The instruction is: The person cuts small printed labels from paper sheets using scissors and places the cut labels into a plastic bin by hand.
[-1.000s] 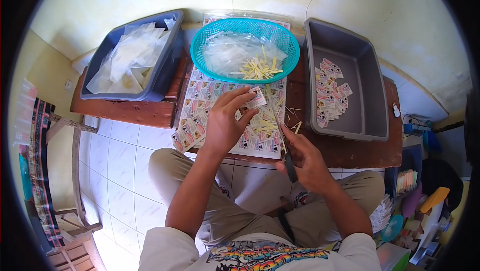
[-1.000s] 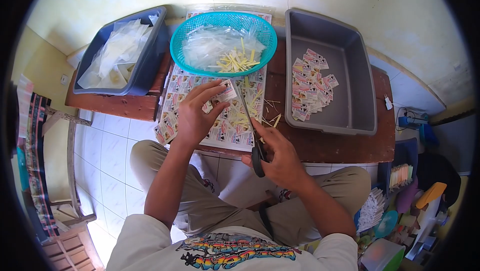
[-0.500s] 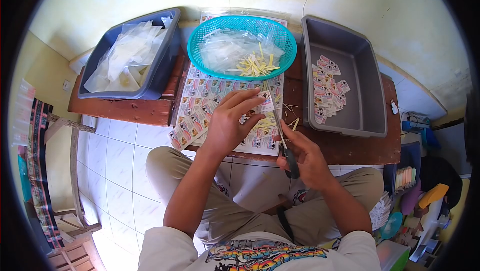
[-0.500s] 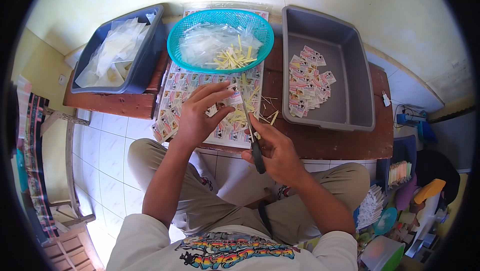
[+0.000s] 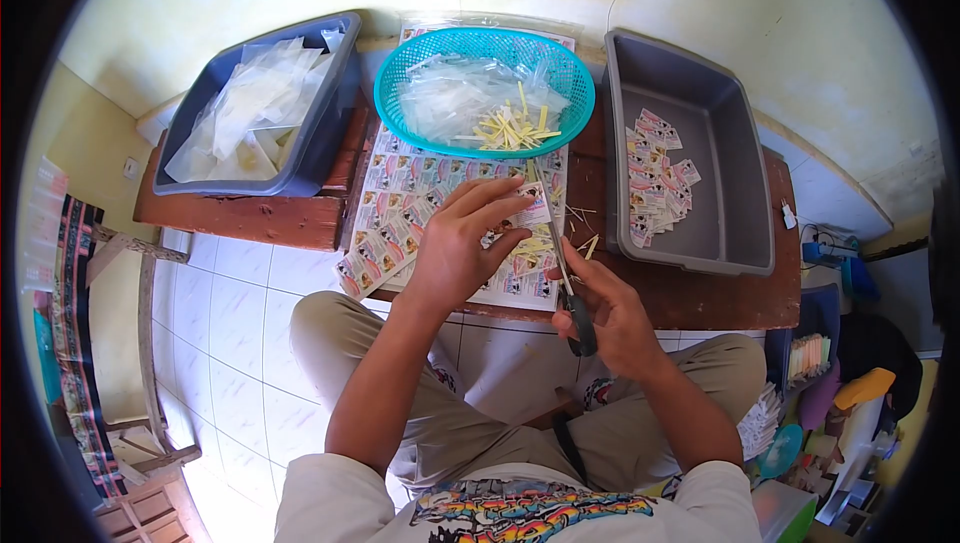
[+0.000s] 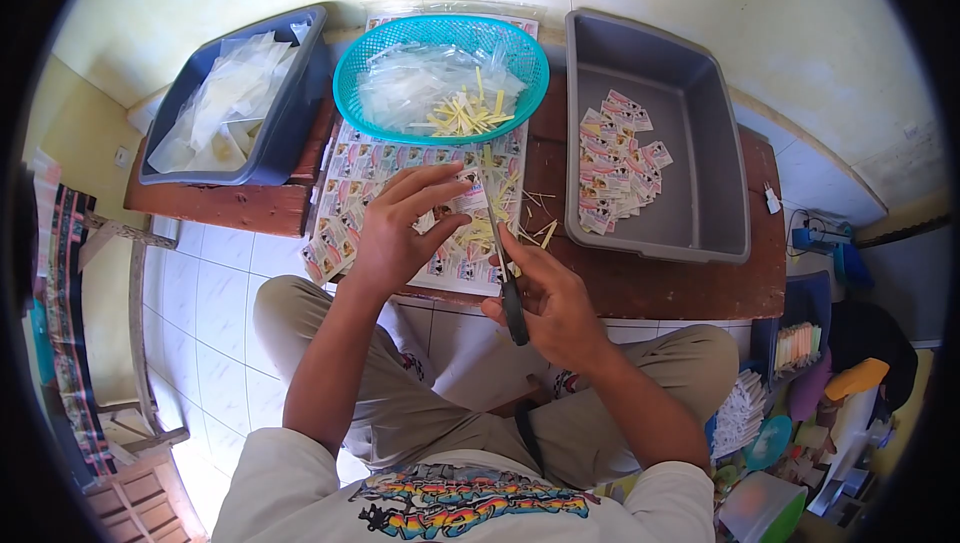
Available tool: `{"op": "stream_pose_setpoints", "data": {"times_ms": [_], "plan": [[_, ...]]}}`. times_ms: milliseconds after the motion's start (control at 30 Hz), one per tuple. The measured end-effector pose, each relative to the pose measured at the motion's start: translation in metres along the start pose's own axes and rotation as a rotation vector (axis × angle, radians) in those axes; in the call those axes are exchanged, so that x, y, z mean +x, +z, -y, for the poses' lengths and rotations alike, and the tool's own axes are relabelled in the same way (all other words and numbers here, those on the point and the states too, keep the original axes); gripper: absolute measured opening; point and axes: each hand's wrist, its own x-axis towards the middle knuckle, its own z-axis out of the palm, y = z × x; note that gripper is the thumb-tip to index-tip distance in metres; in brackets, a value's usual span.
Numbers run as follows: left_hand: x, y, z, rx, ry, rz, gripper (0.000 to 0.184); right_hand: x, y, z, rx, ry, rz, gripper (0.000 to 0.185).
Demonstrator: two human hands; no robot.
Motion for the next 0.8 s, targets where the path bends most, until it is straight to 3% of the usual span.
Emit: {"op": "stream_pose_setpoints", "data": {"times_ms": [800], "plan": [[0.001, -0.001, 0.000, 0.020, 0.006, 0.002, 0.046, 0.002, 0.003, -0.012, -0.047, -0.064, -0.019, 0.091]]}}
